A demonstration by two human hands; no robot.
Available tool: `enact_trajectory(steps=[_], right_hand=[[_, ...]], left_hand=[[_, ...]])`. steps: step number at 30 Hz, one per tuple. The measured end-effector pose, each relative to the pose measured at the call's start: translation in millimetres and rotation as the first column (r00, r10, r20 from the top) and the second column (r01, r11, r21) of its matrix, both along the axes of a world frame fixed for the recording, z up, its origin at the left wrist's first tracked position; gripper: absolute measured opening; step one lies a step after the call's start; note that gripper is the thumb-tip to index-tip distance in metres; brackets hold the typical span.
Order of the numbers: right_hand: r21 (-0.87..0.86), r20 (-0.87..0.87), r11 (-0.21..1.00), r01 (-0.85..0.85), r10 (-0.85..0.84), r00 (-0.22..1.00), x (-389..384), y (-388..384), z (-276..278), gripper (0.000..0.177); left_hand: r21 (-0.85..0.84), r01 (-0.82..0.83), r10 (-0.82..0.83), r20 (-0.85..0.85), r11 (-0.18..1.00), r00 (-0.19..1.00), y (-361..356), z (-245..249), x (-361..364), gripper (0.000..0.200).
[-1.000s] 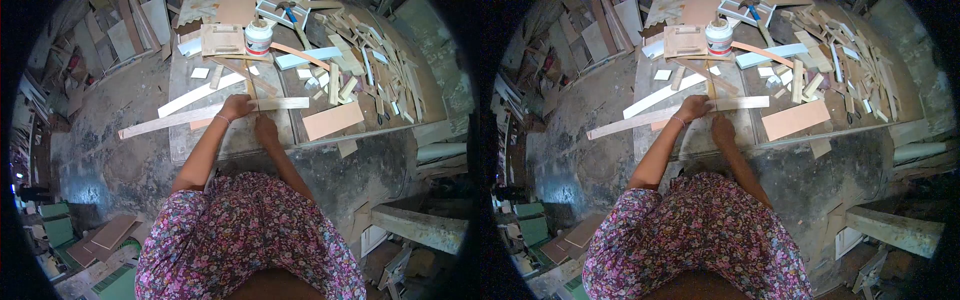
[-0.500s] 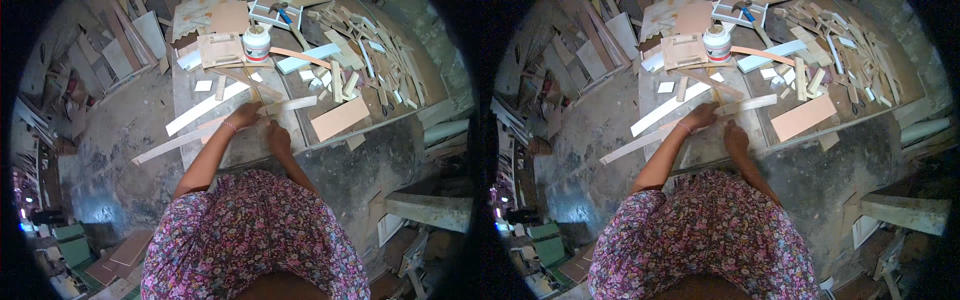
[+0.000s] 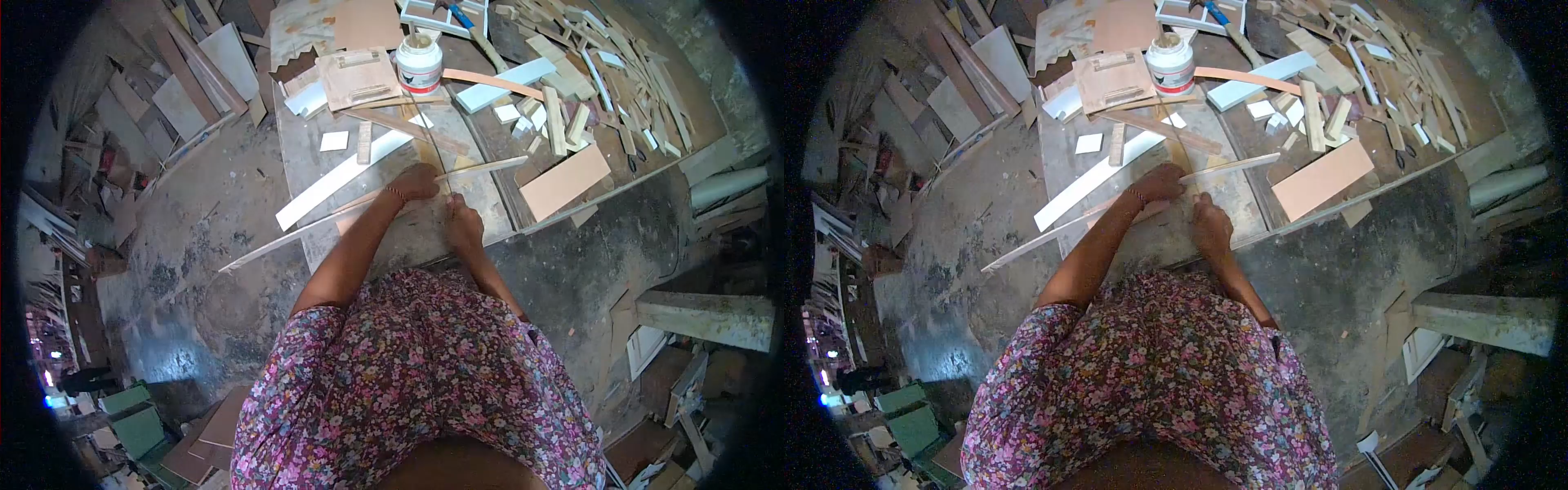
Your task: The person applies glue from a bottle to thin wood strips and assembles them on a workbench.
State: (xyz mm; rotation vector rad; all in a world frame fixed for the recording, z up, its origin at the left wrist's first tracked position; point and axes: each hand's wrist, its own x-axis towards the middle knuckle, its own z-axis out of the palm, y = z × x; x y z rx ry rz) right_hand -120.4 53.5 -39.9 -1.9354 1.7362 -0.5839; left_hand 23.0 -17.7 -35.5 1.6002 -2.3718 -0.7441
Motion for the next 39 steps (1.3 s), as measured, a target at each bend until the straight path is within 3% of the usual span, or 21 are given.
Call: enact_trajectory(steps=[3,6,9,12,16,22,27,33,39], right_hand=[[0.013,-0.064,1.0,0.018,-0.017,0.998,1.6,1.9,9.0,0.026],[0.047,-0.12,0.998,0.029,-0.023,0.993,3.1,6.5,18.8,0.027],[0.092,-0.139,0.995,0.04,-0.027,0.99,4.8,4.9,29.5,0.029],[0.079,-0.122,0.996,0.028,-0.018,0.992,5.7,6.1,37.9,0.03],[0.073,-0.167,0.997,0.035,-0.022,0.986,3.5,7.7,38.4,0.029],[0.216,-0.229,0.976,0.024,0.027,0.973,3.5,3.9,45.9,0.025],[0.187,-0.151,0.982,0.02,0.009,0.988,4.6,1.8,49.5,0.019],[0.252,-0.179,0.966,0.051,-0.005,0.984,7.0,-3.1,46.6,0.022],[0.263,-0.242,0.963,0.051,0.015,0.97,0.2,4.4,47.7,0.025]], left_hand=[[-0.013,0.097,-0.097,0.005,0.995,0.995,-1.4,-1.9,1.1,0.023],[0.005,-0.042,0.042,0.069,0.999,0.997,11.7,0.6,-11.3,0.021],[-0.245,0.0,0.021,0.08,0.969,0.997,25.0,-2.3,-14.0,0.019],[-0.313,0.006,0.04,0.14,0.95,0.989,27.9,-7.7,-17.1,0.017],[-0.3,0.028,0.031,0.189,0.954,0.981,25.6,-12.2,-17.5,0.018],[-0.208,-0.015,0.058,0.201,0.978,0.978,29.3,-3.5,-20.5,0.018],[-0.129,0.034,-0.001,0.246,0.991,0.969,28.0,1.9,-21.2,0.016],[-0.202,0.011,0.026,0.18,0.979,0.983,26.4,-6.2,-19.5,0.013],[-0.055,-0.043,0.049,0.1,0.998,0.994,10.2,-3.5,-12.0,0.017]])
